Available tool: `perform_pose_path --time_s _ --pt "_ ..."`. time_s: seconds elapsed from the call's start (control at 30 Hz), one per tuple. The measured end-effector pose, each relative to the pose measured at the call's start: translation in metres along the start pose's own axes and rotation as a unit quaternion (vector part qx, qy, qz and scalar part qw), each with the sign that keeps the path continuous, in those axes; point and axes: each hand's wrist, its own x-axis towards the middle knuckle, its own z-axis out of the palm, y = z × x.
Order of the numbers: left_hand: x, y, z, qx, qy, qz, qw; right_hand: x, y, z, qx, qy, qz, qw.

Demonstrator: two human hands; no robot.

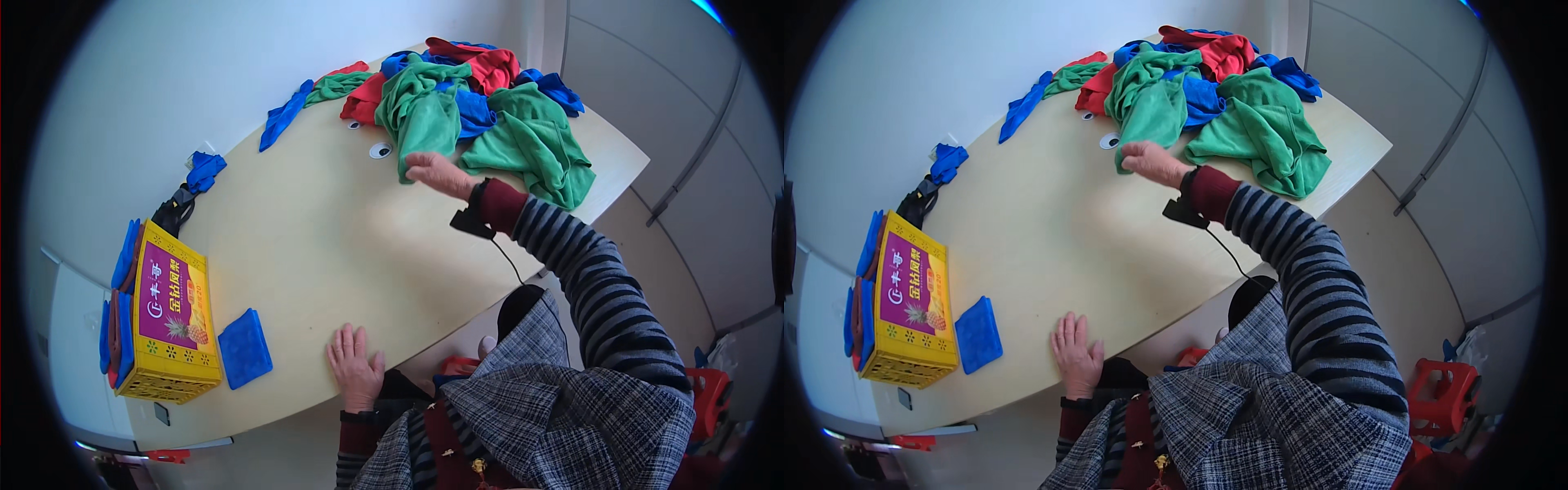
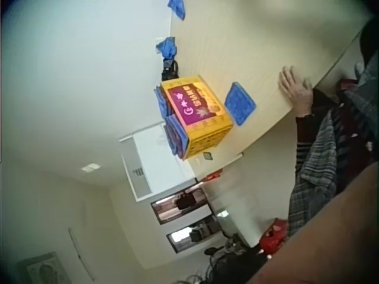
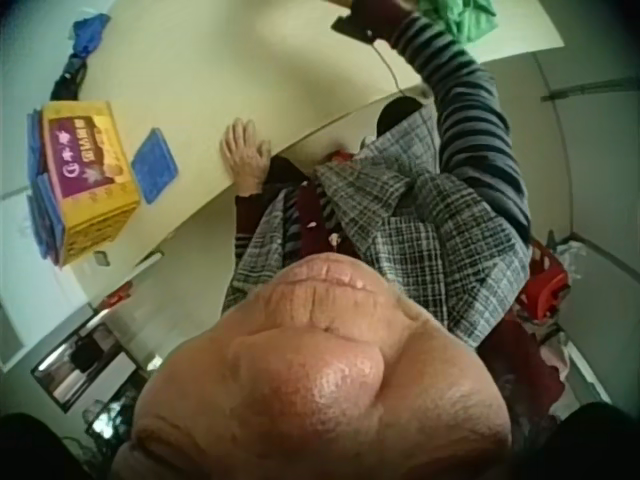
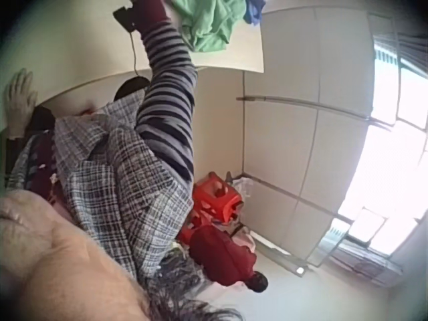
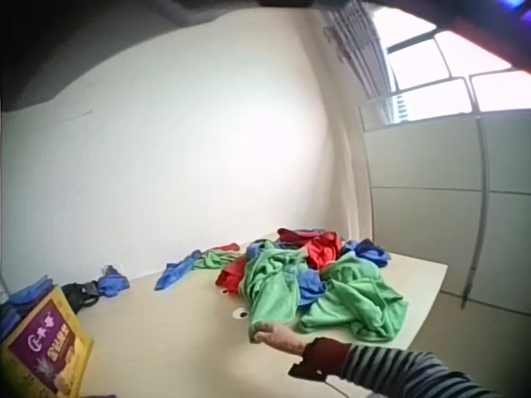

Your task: Folding various colored cloths on a table.

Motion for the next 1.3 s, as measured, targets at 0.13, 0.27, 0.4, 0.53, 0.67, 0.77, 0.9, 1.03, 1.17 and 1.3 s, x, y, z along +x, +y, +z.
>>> perform_pose_path --time_s 0.13,0.27,0.4,0.53,0.67,0.77,0.9,1.03,1.17,1.3 --pt "0.001 0.003 0.005 -0.015 0.016 0.008 1.0 -0.105 -0.005 0.077 0.014 -0.197 -0.009 0.98" --pt "-0.001 -0.001 0.009 -0.036 0.058 0.01 0.998 -0.189 -0.035 0.135 0.056 -0.398 0.021 0.915" --pt "-0.001 -0.012 0.012 -0.143 0.102 -0.003 0.984 -0.233 -0.035 0.168 0.037 -0.361 -0.054 0.93" --pt "-0.001 -0.008 0.006 -0.27 0.143 -0.063 0.95 -0.257 -0.036 0.177 0.009 -0.339 -0.048 0.939" --pt "0.031 0.024 -0.026 -0.233 0.148 0.032 0.961 -0.275 -0.042 0.169 0.002 -0.34 -0.051 0.939" --pt "0.071 0.049 -0.042 -0.106 0.151 0.179 0.966 -0.29 -0.041 0.169 0.001 -0.325 -0.06 0.944" --pt "0.124 0.034 -0.017 0.0 0.101 0.256 0.961 -0.298 -0.046 0.157 -0.009 -0.322 -0.066 0.944" --pt "0.146 0.023 -0.025 0.054 0.042 0.256 0.964 -0.303 -0.036 0.119 0.009 -0.292 -0.016 0.956" --pt "0.153 -0.015 -0.037 0.056 0.069 0.204 0.975 -0.293 -0.019 0.082 0.209 -0.201 0.112 0.95" --pt "0.17 -0.043 -0.064 0.057 0.142 0.097 0.983 -0.248 -0.029 0.03 0.204 -0.138 0.094 0.965"
